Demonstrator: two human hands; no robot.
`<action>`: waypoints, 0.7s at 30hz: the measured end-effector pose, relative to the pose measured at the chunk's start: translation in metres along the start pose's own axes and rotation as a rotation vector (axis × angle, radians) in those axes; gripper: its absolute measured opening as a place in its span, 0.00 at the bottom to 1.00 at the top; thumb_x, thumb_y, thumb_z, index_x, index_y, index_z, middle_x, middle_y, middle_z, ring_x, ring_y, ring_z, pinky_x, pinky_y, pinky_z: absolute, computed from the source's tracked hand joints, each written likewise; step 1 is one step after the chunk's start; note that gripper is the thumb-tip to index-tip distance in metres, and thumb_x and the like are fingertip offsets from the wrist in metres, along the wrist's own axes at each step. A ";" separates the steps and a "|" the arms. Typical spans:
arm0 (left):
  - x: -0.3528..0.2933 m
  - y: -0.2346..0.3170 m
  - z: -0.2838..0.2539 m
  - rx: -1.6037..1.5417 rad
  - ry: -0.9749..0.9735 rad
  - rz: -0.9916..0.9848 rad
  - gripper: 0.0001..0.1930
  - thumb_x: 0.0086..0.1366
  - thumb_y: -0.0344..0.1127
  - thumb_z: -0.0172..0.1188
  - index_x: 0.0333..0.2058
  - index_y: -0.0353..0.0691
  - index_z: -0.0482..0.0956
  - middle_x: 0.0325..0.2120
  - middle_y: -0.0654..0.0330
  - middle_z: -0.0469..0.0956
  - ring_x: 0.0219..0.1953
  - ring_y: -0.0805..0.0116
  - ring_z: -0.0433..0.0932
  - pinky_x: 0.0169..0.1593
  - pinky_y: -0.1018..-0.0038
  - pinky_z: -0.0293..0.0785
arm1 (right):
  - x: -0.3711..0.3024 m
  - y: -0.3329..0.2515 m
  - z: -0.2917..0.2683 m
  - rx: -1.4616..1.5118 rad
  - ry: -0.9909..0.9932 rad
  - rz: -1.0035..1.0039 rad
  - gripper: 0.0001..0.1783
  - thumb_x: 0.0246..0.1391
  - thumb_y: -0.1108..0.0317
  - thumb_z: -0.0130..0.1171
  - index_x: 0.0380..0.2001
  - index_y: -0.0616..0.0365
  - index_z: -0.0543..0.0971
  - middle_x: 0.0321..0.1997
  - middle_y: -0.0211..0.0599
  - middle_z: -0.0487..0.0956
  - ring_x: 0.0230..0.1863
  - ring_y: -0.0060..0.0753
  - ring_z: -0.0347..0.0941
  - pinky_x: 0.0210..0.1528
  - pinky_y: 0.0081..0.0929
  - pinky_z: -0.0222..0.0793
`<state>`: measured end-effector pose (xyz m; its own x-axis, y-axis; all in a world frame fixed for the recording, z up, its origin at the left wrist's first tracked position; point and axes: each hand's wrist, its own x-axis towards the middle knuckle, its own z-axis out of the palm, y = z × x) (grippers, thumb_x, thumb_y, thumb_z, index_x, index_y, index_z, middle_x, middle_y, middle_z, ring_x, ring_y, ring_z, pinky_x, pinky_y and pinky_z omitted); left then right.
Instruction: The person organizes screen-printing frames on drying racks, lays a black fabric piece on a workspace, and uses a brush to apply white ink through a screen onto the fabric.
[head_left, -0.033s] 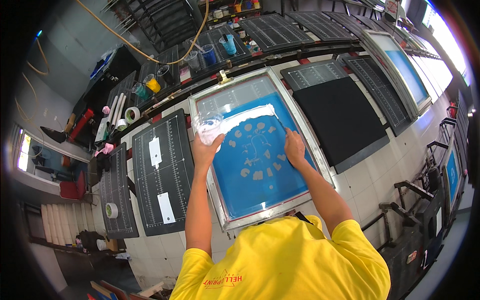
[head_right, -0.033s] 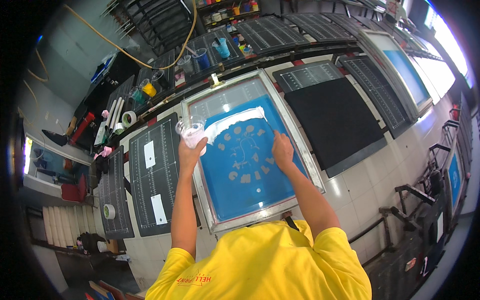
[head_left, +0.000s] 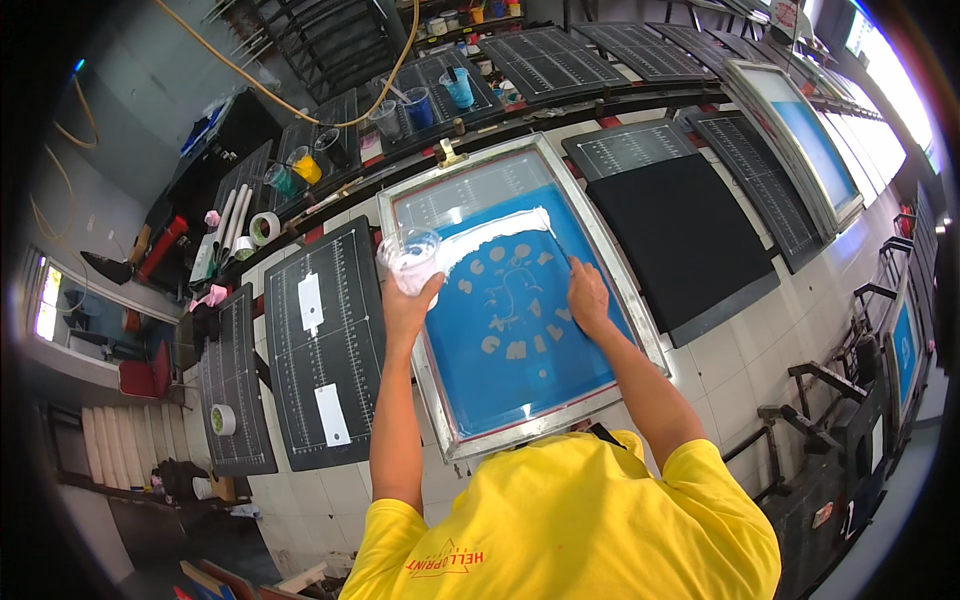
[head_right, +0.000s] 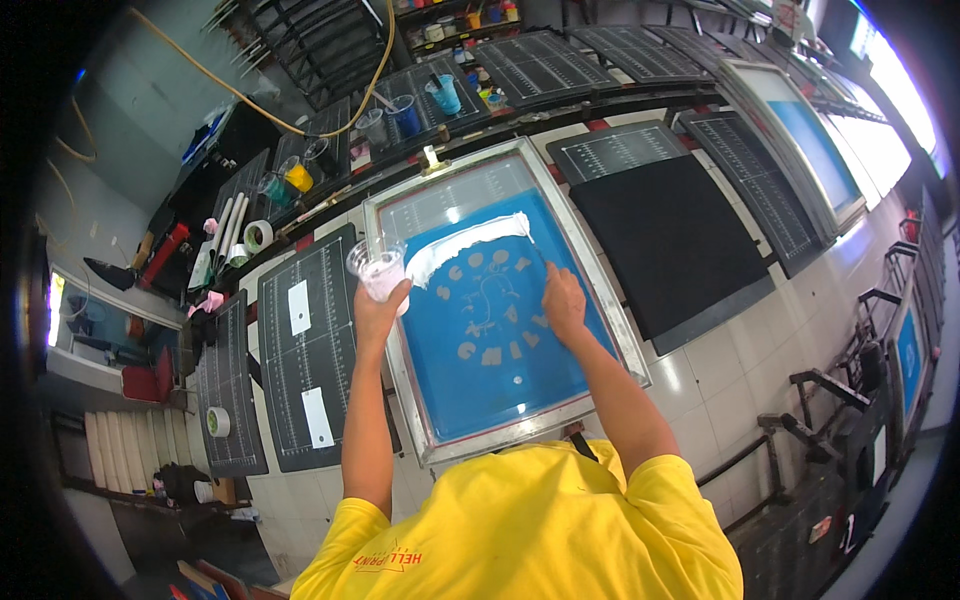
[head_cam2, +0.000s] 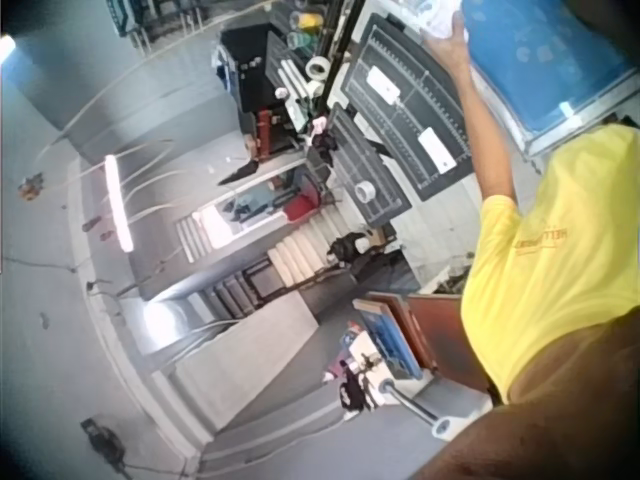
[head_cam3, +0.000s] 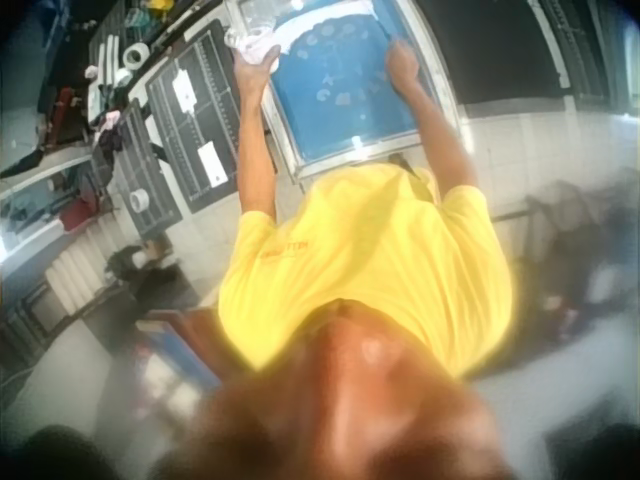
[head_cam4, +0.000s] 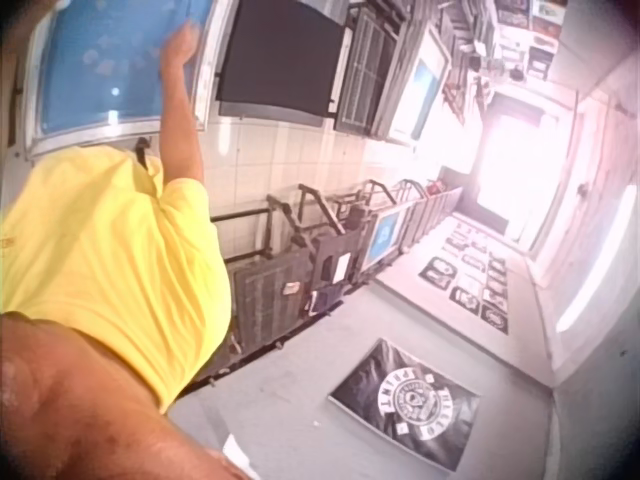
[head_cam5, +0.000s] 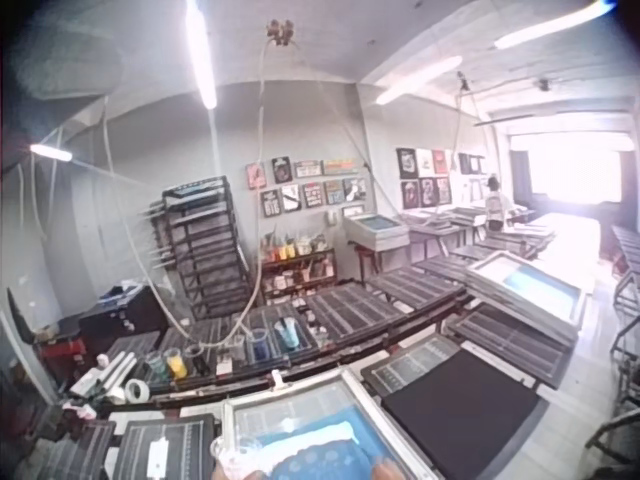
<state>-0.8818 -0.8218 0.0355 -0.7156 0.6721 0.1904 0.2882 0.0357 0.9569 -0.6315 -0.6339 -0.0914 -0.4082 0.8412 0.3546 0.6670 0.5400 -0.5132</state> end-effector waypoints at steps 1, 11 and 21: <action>-0.006 -0.003 -0.006 -0.031 0.017 -0.002 0.27 0.53 0.35 0.75 0.49 0.32 0.75 0.41 0.56 0.81 0.42 0.69 0.79 0.47 0.73 0.74 | -0.002 -0.001 0.005 -0.022 -0.020 -0.005 0.18 0.58 0.71 0.50 0.51 0.57 0.76 0.36 0.46 0.76 0.40 0.50 0.74 0.43 0.43 0.71; -0.064 -0.014 -0.070 -0.016 0.161 -0.096 0.26 0.55 0.36 0.73 0.50 0.33 0.73 0.43 0.57 0.79 0.45 0.68 0.78 0.50 0.70 0.72 | -0.018 -0.064 0.044 -0.036 -0.153 -0.263 0.22 0.55 0.74 0.50 0.55 0.62 0.73 0.35 0.45 0.76 0.39 0.48 0.73 0.41 0.42 0.69; -0.084 -0.009 -0.098 -0.037 0.208 -0.097 0.26 0.54 0.37 0.74 0.48 0.33 0.74 0.42 0.58 0.79 0.44 0.69 0.78 0.49 0.72 0.73 | -0.035 -0.134 0.070 -0.223 -0.340 -0.521 0.27 0.53 0.74 0.51 0.59 0.66 0.69 0.40 0.42 0.77 0.43 0.43 0.73 0.44 0.40 0.68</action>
<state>-0.8870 -0.9514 0.0324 -0.8557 0.4997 0.1343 0.1907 0.0633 0.9796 -0.7499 -0.7334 -0.0898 -0.8621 0.4529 0.2272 0.4273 0.8908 -0.1544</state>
